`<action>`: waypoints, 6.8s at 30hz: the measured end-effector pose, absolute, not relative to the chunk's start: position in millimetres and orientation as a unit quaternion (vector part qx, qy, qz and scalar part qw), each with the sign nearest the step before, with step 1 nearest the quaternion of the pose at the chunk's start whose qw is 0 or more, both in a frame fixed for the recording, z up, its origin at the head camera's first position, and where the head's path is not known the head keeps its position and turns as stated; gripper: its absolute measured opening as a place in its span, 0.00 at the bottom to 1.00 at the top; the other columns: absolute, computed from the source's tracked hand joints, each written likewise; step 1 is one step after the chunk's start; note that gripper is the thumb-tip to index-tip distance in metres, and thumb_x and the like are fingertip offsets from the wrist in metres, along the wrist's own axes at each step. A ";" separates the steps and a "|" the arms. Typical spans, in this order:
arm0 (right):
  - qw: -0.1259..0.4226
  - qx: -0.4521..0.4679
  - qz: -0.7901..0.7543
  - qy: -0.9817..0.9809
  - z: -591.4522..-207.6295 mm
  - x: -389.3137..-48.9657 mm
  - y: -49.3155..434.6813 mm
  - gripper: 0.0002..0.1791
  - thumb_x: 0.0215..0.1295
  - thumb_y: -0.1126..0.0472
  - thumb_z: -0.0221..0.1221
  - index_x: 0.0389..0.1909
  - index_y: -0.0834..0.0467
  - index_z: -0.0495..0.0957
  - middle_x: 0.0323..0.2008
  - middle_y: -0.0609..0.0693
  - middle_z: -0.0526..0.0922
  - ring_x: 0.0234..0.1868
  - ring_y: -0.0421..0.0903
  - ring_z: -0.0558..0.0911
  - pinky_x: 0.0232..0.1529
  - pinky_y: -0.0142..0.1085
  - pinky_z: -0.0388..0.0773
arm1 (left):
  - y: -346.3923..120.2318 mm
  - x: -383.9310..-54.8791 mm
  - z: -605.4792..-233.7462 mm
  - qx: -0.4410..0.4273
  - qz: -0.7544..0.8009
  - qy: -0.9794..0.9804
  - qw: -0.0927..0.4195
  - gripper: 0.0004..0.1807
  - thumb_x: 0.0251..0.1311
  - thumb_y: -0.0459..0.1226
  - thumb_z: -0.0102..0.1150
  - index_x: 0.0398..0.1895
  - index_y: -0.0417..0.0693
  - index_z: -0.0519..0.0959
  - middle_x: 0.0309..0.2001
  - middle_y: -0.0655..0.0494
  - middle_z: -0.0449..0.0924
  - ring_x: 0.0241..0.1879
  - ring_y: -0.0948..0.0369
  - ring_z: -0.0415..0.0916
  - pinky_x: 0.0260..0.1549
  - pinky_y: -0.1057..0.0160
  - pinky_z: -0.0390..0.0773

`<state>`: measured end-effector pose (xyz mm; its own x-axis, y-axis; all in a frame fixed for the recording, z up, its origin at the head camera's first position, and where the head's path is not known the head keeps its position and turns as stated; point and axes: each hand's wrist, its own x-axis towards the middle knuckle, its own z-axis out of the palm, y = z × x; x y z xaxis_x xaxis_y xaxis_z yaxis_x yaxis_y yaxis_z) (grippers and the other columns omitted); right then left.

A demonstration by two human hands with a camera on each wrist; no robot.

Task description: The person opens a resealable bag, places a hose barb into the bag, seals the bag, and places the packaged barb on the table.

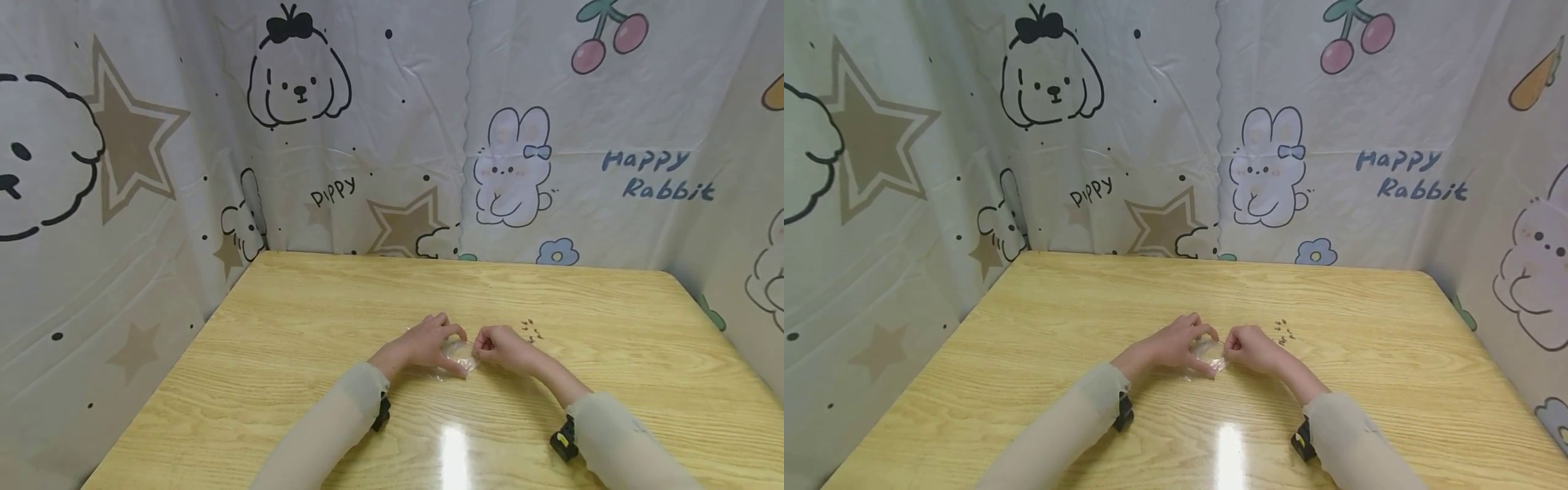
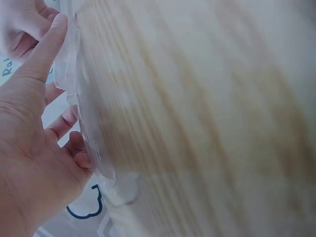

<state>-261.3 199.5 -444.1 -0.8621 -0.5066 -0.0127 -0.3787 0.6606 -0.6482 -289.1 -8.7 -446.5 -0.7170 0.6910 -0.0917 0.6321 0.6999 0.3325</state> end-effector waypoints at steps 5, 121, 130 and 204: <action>0.092 -0.253 -0.322 0.908 -444.4 -264.2 199.0 0.03 0.63 0.70 0.57 0.31 0.62 0.79 0.26 0.49 0.80 0.26 0.34 0.71 0.28 0.26 0.70 | -9.4 -289.5 -446.1 0.359 0.149 0.915 0.110 0.34 0.48 0.62 0.68 0.58 0.65 0.73 0.47 0.60 0.67 0.44 0.64 0.62 0.43 0.69 0.65; 0.026 -0.259 -0.319 0.911 -437.4 -261.8 202.5 0.03 0.62 0.72 0.58 0.29 0.63 0.78 0.27 0.49 0.79 0.28 0.33 0.70 0.29 0.26 0.71 | -12.6 -289.4 -449.0 0.361 0.150 0.914 0.109 0.35 0.48 0.63 0.68 0.59 0.64 0.72 0.45 0.61 0.66 0.42 0.65 0.62 0.39 0.70 0.65; 0.056 -0.297 -0.285 0.910 -439.3 -264.5 194.2 0.03 0.61 0.72 0.59 0.29 0.64 0.78 0.26 0.50 0.80 0.26 0.32 0.71 0.28 0.26 0.71 | -12.4 -290.5 -450.6 0.360 0.153 0.914 0.111 0.35 0.48 0.63 0.68 0.58 0.65 0.72 0.47 0.61 0.67 0.43 0.64 0.62 0.41 0.69 0.66; 0.032 -0.180 -0.256 0.949 -443.7 -261.7 278.5 0.02 0.61 0.68 0.61 0.30 0.62 0.78 0.26 0.48 0.78 0.26 0.35 0.69 0.28 0.28 0.68 | -11.5 -291.5 -450.3 0.363 0.136 0.916 0.106 0.37 0.47 0.64 0.68 0.60 0.64 0.71 0.47 0.61 0.67 0.44 0.64 0.62 0.44 0.68 0.68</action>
<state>-261.7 278.5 -443.7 -0.9330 -0.3583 0.0325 -0.3260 0.8037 -0.4978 -291.5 -11.5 -450.3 -0.7138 0.6938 -0.0958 0.6360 0.6994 0.3261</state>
